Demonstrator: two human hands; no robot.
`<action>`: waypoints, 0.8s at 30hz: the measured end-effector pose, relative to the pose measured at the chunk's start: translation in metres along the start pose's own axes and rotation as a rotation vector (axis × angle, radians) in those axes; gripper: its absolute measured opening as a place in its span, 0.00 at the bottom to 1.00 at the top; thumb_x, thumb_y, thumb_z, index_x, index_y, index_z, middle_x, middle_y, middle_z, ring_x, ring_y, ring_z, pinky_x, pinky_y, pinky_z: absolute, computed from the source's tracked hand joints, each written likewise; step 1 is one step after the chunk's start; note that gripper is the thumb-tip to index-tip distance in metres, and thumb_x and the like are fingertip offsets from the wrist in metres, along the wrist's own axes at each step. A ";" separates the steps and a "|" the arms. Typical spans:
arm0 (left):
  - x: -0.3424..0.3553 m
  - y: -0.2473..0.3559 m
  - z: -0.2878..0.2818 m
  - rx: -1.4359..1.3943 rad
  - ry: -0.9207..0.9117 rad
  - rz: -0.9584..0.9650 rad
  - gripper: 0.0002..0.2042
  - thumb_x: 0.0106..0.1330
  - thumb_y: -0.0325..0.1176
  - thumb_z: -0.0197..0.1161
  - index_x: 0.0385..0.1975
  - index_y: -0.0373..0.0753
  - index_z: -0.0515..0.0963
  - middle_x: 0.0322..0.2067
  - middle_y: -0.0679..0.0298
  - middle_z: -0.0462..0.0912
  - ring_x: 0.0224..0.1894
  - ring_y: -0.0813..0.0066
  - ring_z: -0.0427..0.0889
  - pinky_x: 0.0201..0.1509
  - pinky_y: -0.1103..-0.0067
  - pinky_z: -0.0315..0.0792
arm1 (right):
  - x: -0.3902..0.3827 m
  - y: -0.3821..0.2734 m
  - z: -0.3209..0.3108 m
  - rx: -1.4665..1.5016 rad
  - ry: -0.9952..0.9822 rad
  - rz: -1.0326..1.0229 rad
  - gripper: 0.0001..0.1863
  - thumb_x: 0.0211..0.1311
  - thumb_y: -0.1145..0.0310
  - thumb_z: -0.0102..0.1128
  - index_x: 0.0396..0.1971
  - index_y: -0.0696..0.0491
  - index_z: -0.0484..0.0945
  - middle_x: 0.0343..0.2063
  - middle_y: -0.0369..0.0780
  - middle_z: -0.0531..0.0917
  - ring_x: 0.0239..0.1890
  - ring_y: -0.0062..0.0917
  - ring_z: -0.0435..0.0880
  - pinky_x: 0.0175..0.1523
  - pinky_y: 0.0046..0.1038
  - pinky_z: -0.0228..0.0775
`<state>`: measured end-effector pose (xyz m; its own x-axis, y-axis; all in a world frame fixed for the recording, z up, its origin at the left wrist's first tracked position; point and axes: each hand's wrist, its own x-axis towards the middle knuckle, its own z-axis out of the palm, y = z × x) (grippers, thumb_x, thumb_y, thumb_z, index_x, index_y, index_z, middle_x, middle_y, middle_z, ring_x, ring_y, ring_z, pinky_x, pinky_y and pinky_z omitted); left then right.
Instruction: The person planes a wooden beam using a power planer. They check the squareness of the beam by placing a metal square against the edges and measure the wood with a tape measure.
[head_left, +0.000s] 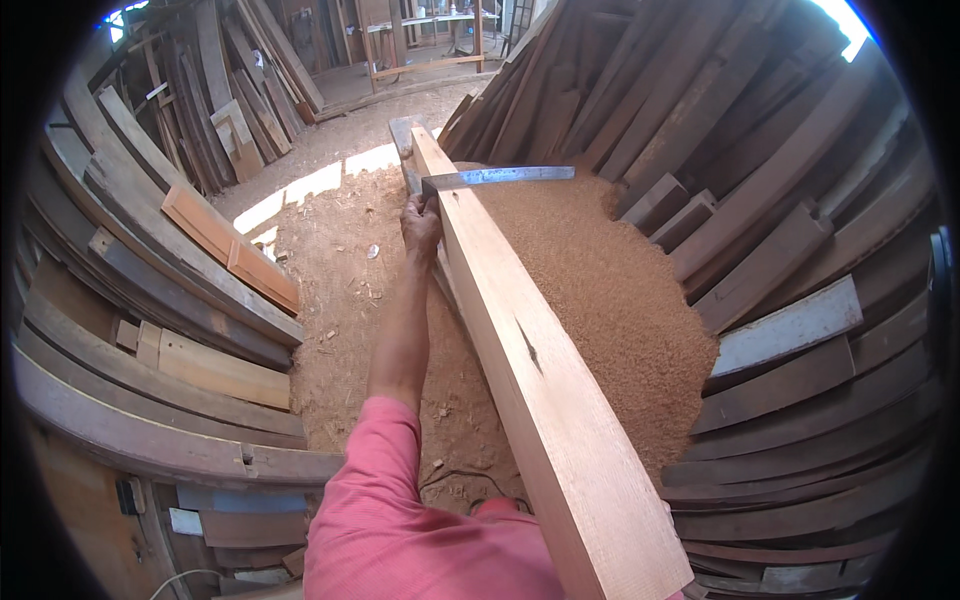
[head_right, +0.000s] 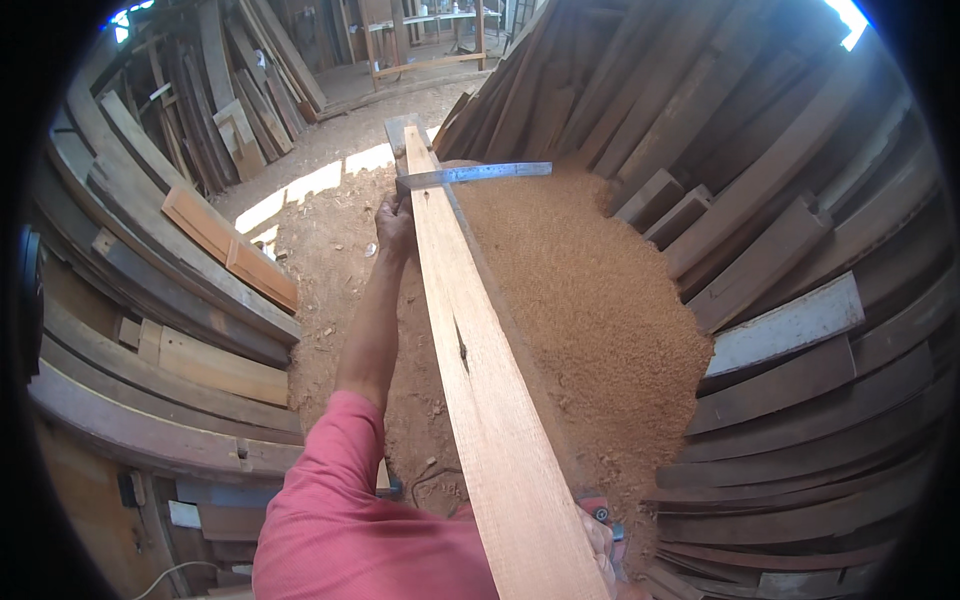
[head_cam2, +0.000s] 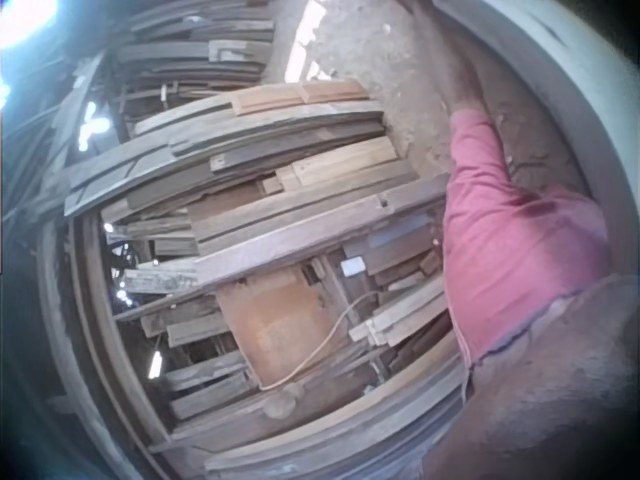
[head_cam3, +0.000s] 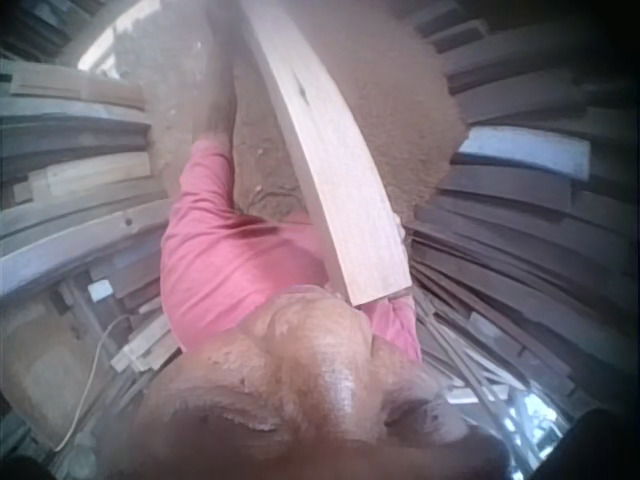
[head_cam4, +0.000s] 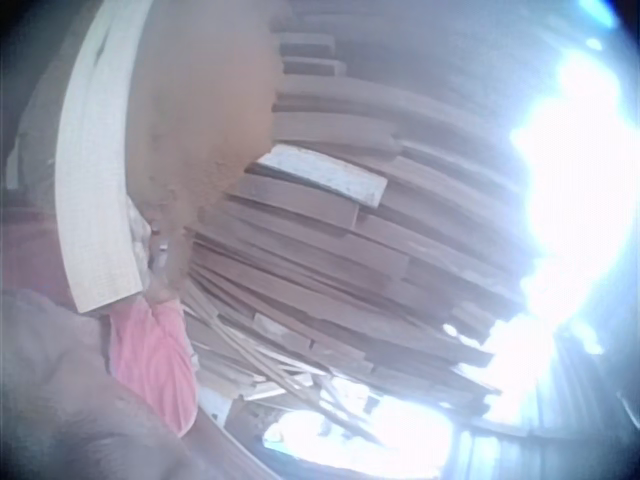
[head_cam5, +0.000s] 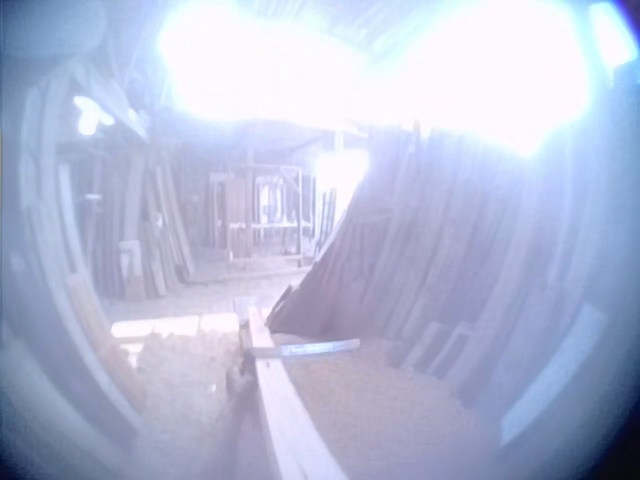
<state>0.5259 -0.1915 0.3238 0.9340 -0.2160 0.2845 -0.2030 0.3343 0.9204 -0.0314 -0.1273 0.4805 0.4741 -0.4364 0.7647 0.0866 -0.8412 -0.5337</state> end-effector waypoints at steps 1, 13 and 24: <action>-0.001 0.000 0.000 0.006 -0.015 -0.003 0.08 0.72 0.30 0.61 0.44 0.32 0.78 0.35 0.60 0.86 0.33 0.78 0.83 0.38 0.79 0.77 | 0.001 0.002 0.000 -0.006 0.005 0.008 0.62 0.48 0.35 0.69 0.66 0.70 0.51 0.56 0.58 0.67 0.58 0.45 0.73 0.60 0.45 0.68; -0.005 0.020 -0.003 0.150 0.039 -0.029 0.09 0.71 0.33 0.63 0.43 0.34 0.80 0.35 0.63 0.87 0.33 0.77 0.83 0.39 0.78 0.77 | 0.017 -0.002 -0.007 -0.003 0.092 0.045 0.63 0.46 0.32 0.68 0.65 0.70 0.54 0.54 0.55 0.69 0.57 0.40 0.73 0.60 0.43 0.67; -0.141 0.030 -0.114 -0.520 0.310 0.028 0.06 0.72 0.29 0.63 0.44 0.39 0.74 0.31 0.71 0.78 0.34 0.81 0.79 0.40 0.83 0.76 | 0.051 -0.040 -0.011 0.115 0.314 0.187 0.63 0.45 0.30 0.68 0.64 0.71 0.57 0.53 0.52 0.70 0.57 0.36 0.74 0.60 0.40 0.67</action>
<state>0.4217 -0.0469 0.2809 0.9884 0.0507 0.1430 -0.1314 0.7572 0.6399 -0.0205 -0.1189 0.5447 0.2012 -0.6704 0.7142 0.1308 -0.7043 -0.6978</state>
